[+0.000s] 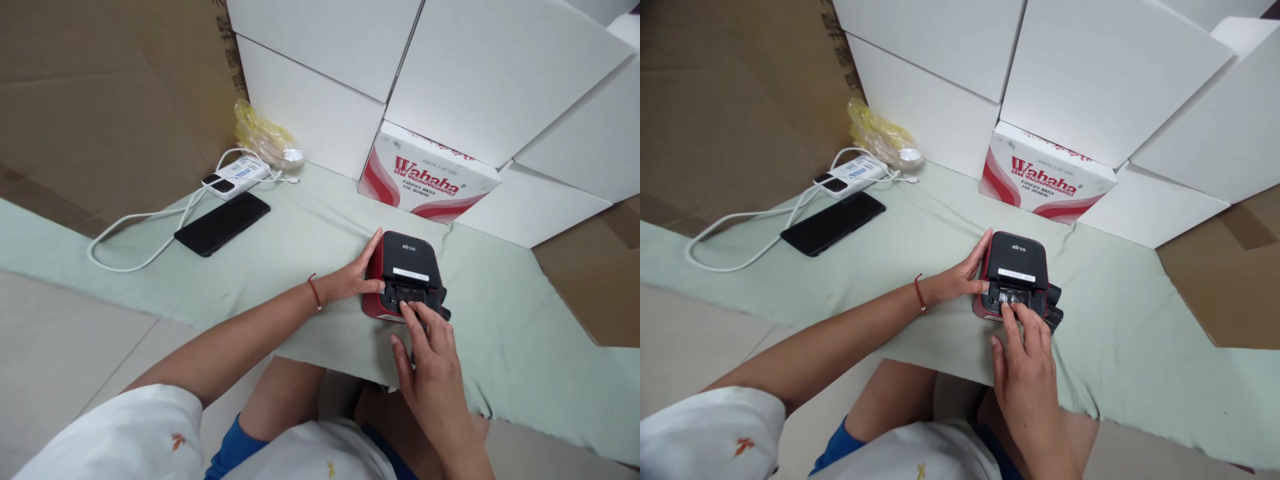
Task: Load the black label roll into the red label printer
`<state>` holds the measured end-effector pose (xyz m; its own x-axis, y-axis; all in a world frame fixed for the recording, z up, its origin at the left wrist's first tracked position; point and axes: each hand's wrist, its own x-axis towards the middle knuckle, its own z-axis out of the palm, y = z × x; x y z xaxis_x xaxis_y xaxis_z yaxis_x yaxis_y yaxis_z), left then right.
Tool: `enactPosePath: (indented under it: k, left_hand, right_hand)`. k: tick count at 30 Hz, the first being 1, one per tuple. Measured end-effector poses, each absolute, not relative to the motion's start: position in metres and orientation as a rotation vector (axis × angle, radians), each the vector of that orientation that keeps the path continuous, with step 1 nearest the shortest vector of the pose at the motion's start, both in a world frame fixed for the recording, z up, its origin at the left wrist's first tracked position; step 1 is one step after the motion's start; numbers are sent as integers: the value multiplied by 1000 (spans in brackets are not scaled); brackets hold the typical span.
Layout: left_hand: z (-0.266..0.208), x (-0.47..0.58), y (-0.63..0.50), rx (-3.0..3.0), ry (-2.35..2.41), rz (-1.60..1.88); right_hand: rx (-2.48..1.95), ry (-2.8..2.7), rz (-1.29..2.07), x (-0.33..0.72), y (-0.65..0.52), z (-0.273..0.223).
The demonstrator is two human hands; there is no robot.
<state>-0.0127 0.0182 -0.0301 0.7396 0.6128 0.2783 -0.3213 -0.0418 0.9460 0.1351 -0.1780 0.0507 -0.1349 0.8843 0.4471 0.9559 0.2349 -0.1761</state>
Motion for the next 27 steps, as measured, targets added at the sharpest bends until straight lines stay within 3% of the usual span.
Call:
enactPosePath:
  k: [5, 9, 13, 18, 23, 27]
  left_hand:
    - [-26, -14, 20, 1473, 248, 801]
    - [-25, -11, 19, 1445, 276, 813]
    - [-32, -8, 22, 1415, 293, 814]
    - [-36, -6, 26, 1444, 315, 831]
    - [-28, -9, 26, 1413, 294, 814]
    - [-26, -9, 24, 1406, 309, 820]
  right_hand:
    - [-1694, -2072, -176, 141, -180, 58]
    - [-1705, -2010, 41, 164, -156, 89]
    - [-1999, -2111, 118, 179, -95, 114]
    - [-2474, -2431, 98, 166, -28, 110]
    - [-2552, -2396, 104, 154, -13, 100]
    - [-2469, -2373, 115, 165, -41, 120]
